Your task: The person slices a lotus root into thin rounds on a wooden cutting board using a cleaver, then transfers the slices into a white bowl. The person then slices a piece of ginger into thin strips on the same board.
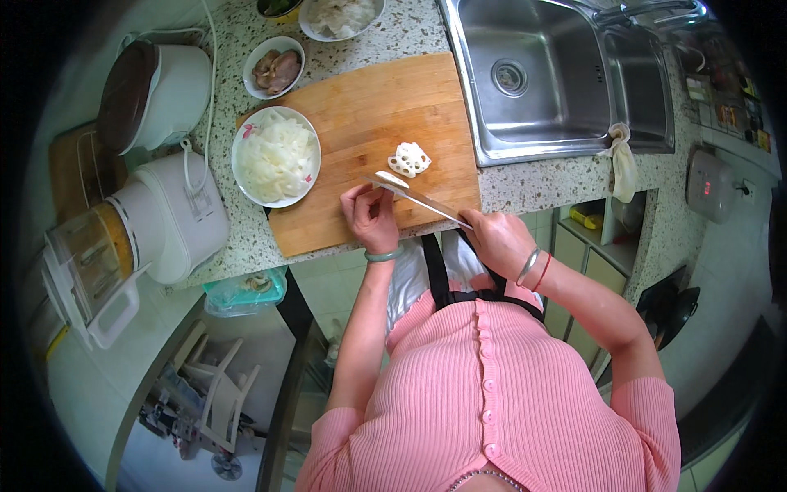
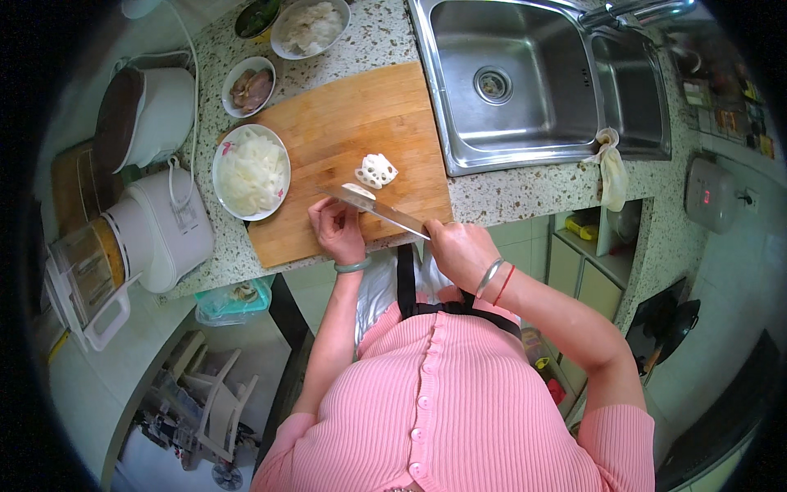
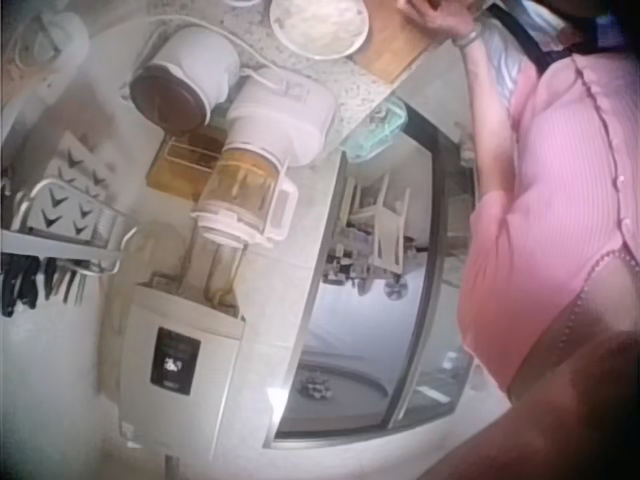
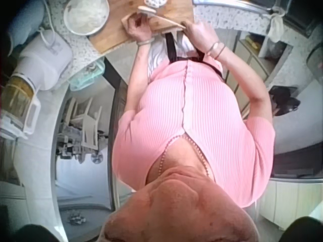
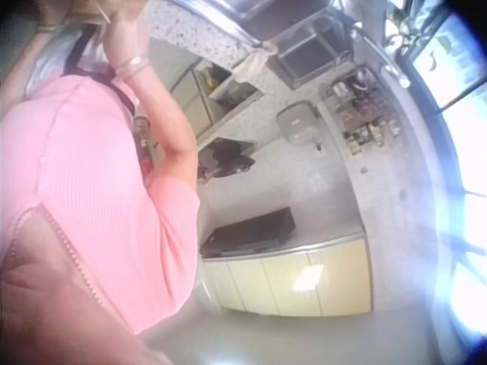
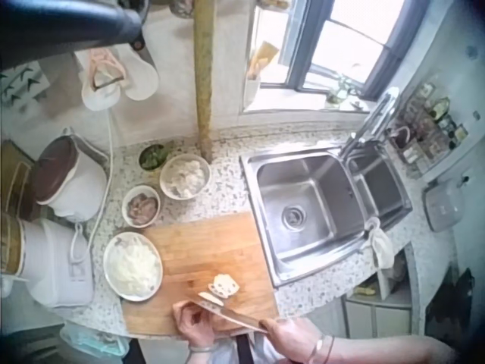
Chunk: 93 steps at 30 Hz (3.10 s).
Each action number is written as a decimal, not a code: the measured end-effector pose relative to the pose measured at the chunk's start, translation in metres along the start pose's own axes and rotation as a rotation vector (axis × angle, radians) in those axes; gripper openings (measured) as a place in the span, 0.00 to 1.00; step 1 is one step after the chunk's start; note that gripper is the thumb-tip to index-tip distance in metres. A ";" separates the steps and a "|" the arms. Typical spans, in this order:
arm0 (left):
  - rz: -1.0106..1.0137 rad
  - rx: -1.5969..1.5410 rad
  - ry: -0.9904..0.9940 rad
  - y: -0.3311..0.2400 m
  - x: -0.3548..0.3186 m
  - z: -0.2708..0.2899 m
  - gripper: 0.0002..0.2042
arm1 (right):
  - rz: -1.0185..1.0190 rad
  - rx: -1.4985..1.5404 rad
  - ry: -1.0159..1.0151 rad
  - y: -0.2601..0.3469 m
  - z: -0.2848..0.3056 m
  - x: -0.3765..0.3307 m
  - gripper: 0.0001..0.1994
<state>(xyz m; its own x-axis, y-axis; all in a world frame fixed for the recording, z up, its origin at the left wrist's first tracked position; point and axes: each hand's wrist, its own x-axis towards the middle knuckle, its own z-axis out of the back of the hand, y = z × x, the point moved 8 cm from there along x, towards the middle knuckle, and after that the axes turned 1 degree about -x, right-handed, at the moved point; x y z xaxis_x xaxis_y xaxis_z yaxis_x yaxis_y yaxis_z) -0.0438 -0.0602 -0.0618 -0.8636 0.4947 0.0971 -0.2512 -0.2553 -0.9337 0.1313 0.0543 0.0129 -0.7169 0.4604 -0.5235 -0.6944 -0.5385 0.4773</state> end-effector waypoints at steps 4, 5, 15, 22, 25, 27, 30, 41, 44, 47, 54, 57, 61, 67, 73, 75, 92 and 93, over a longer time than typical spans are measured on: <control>-0.069 0.075 -0.004 -0.004 0.001 0.000 0.07 | -0.059 -0.028 0.095 0.002 -0.008 0.001 0.07; -0.088 0.095 -0.001 -0.006 0.001 0.001 0.07 | -0.067 -0.041 0.132 0.004 -0.007 0.002 0.07; -0.081 0.017 0.025 0.008 0.000 -0.001 0.07 | -0.042 -0.054 0.046 0.009 -0.023 0.040 0.06; -0.034 -0.060 0.039 0.006 0.002 -0.004 0.06 | -0.033 0.020 -0.023 -0.010 -0.025 0.044 0.09; -0.016 -0.043 0.045 0.008 0.000 -0.002 0.06 | -0.005 0.023 -0.042 0.000 -0.006 0.031 0.08; -0.005 -0.016 0.034 0.011 -0.002 -0.004 0.07 | 0.028 0.013 -0.051 0.004 0.005 0.020 0.07; -0.008 -0.056 0.029 0.012 -0.003 -0.001 0.07 | 0.043 0.004 -0.016 0.006 0.003 0.005 0.07; -0.063 0.028 0.011 0.005 0.000 0.003 0.08 | -0.073 -0.091 0.171 0.022 -0.003 0.005 0.07; -0.090 0.018 0.016 0.007 -0.002 0.002 0.08 | -0.078 -0.112 0.152 0.027 -0.003 0.019 0.06; -0.124 0.070 0.034 0.007 -0.002 0.002 0.08 | -0.077 -0.099 0.094 0.018 -0.015 0.031 0.06; 0.041 -0.116 0.002 0.010 -0.001 0.000 0.10 | -0.038 -0.024 0.025 -0.006 -0.031 0.046 0.07; 0.013 -0.131 -0.006 0.011 -0.001 0.001 0.09 | 0.008 -0.024 0.003 -0.007 -0.019 0.048 0.07; -0.087 -0.030 0.023 0.011 -0.003 0.000 0.08 | 0.045 -0.019 -0.054 0.003 0.004 0.030 0.07; 0.013 -0.054 0.004 0.006 -0.003 0.000 0.08 | -0.013 -0.016 0.052 0.002 -0.002 0.002 0.07; 0.030 -0.049 0.007 0.004 -0.002 0.003 0.08 | -0.040 -0.063 0.168 0.012 -0.007 0.004 0.08; 0.017 -0.049 0.010 0.003 0.000 0.003 0.07 | -0.071 -0.072 0.183 0.016 -0.006 0.005 0.08; -0.055 0.006 0.034 0.010 -0.005 0.001 0.09 | -0.097 -0.042 0.059 0.006 -0.035 0.041 0.07; -0.065 0.004 0.041 0.011 -0.005 0.002 0.09 | -0.083 -0.035 0.051 0.003 -0.037 0.042 0.07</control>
<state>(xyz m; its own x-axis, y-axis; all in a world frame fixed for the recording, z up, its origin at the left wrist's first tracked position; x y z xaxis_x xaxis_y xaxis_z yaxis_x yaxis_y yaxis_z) -0.0432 -0.0672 -0.0714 -0.8268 0.5441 0.1429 -0.3077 -0.2248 -0.9246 0.1014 0.0457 -0.0331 -0.6526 0.4680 -0.5959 -0.7477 -0.5249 0.4067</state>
